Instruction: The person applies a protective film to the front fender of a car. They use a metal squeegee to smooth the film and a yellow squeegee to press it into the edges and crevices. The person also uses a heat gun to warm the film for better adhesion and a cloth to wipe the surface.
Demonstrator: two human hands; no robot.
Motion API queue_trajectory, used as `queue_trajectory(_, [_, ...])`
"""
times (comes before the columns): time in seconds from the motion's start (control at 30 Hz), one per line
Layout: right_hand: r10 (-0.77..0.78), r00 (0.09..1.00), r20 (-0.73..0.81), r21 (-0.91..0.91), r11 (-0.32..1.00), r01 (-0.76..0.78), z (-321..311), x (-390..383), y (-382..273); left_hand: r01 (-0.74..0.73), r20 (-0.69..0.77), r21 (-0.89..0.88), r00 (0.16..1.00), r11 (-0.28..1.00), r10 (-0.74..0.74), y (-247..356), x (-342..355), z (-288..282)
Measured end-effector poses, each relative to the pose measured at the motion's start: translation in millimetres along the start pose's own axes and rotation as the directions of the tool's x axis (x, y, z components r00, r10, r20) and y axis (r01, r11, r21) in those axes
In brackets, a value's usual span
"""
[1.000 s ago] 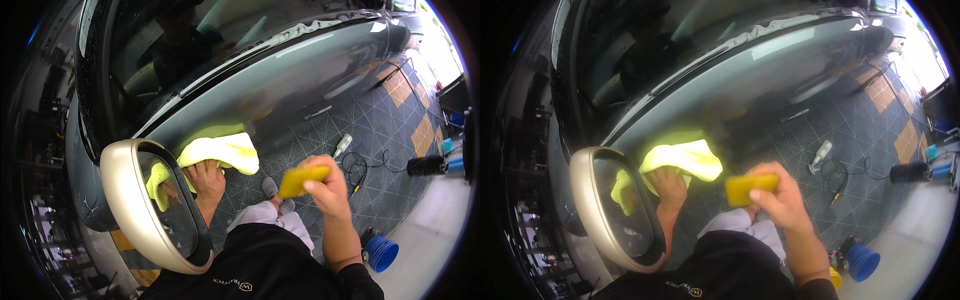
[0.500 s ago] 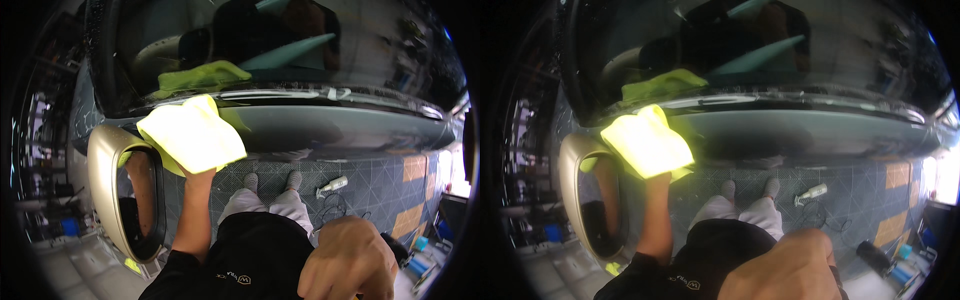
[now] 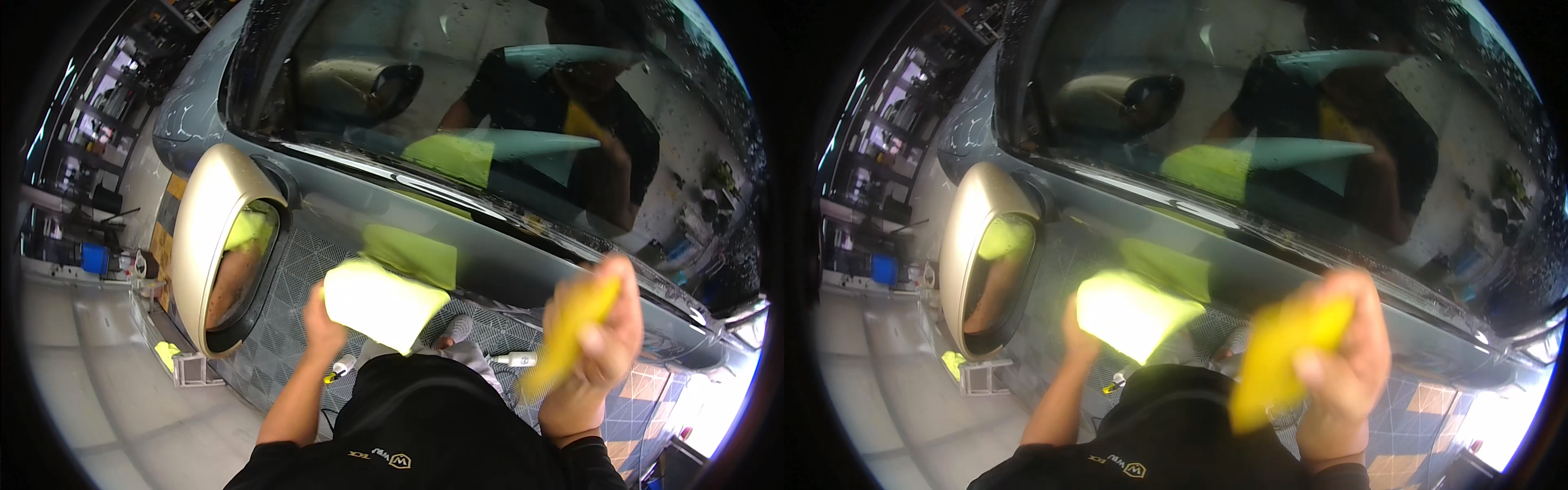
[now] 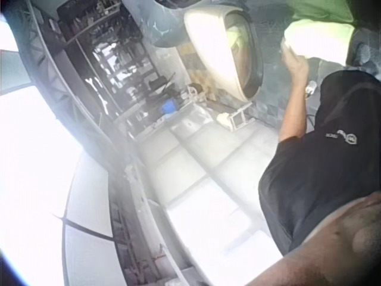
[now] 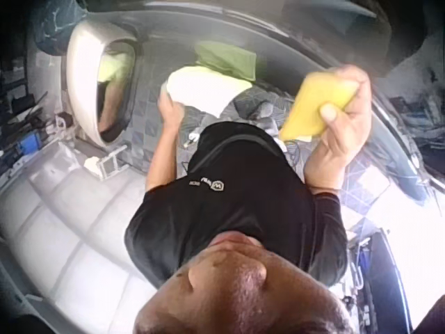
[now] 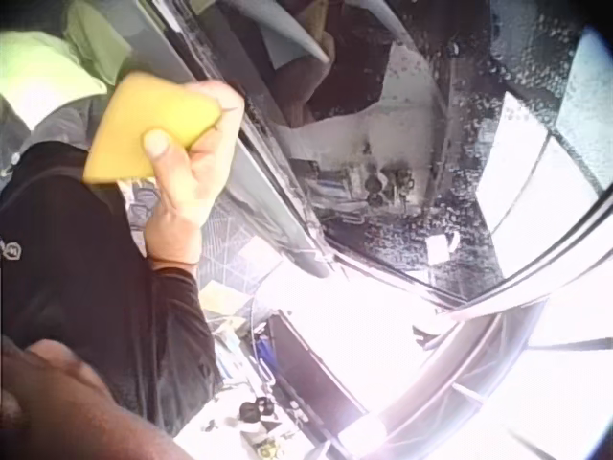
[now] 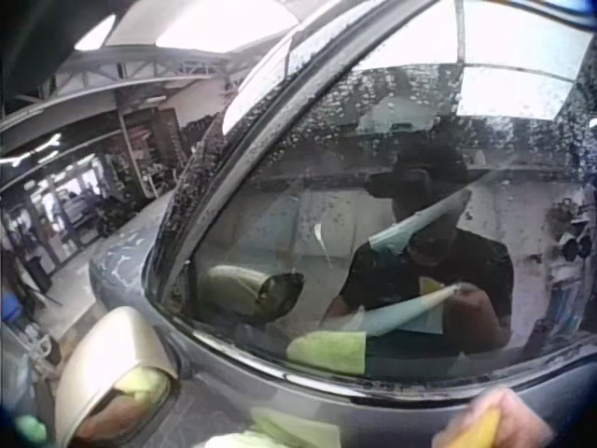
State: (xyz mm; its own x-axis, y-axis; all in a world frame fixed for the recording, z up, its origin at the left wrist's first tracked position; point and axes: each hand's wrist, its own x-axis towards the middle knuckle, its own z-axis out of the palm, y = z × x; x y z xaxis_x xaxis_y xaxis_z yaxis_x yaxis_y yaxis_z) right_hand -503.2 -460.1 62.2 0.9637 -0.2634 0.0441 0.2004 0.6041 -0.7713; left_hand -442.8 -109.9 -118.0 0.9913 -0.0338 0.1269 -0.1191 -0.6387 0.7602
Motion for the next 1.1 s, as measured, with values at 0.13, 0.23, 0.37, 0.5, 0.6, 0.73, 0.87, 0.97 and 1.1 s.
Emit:
queue_trajectory(0.13, [0.083,0.981,0.178,-0.71,0.701,0.069,-1.4,40.3,50.0,-0.044,-0.307,-0.546,0.94,0.837,-0.151,-92.0,15.5,-111.8])
queue_trajectory(0.23, [-0.009,0.92,0.391,-0.853,0.373,0.366,40.8,67.5,78.3,0.03,-0.305,-0.337,0.942,0.941,-0.139,-137.6,62.2,-257.9])
queue_trajectory(0.37, [-0.123,0.831,0.542,-0.823,0.122,0.555,97.6,109.8,127.7,-0.036,-0.56,-0.18,0.825,0.983,-0.072,-62.7,194.3,-328.7])
queue_trajectory(0.5, [-0.039,0.841,0.539,-0.842,0.0,0.54,163.3,146.6,174.2,-0.165,-0.396,-0.388,0.918,0.907,-0.002,-29.8,275.7,-351.7])
queue_trajectory(0.6, [-0.022,0.835,0.549,-0.833,-0.101,0.544,185.2,160.0,190.7,-0.053,-0.089,-0.498,0.996,0.866,0.01,-1.7,304.1,-309.0])
queue_trajectory(0.73, [0.166,0.839,0.518,-0.852,0.008,0.524,191.3,182.2,172.0,0.055,0.338,-0.466,0.933,0.883,0.12,28.7,312.7,-255.7])
queue_trajectory(0.87, [0.003,0.855,0.519,-0.843,0.165,0.511,147.4,176.9,146.9,0.108,0.755,-0.382,0.609,0.918,0.243,125.7,315.2,-203.5])
queue_trajectory(0.97, [-0.108,0.922,0.371,-0.815,0.439,0.379,110.0,145.1,97.7,0.039,0.9,0.031,0.434,0.999,-0.045,163.9,304.8,-168.8])
queue_trajectory(1.1, [-0.093,0.992,0.085,-0.728,0.674,0.125,66.7,99.0,80.2,-0.367,0.93,0.364,0.188,0.856,-0.315,188.5,311.8,-118.3])
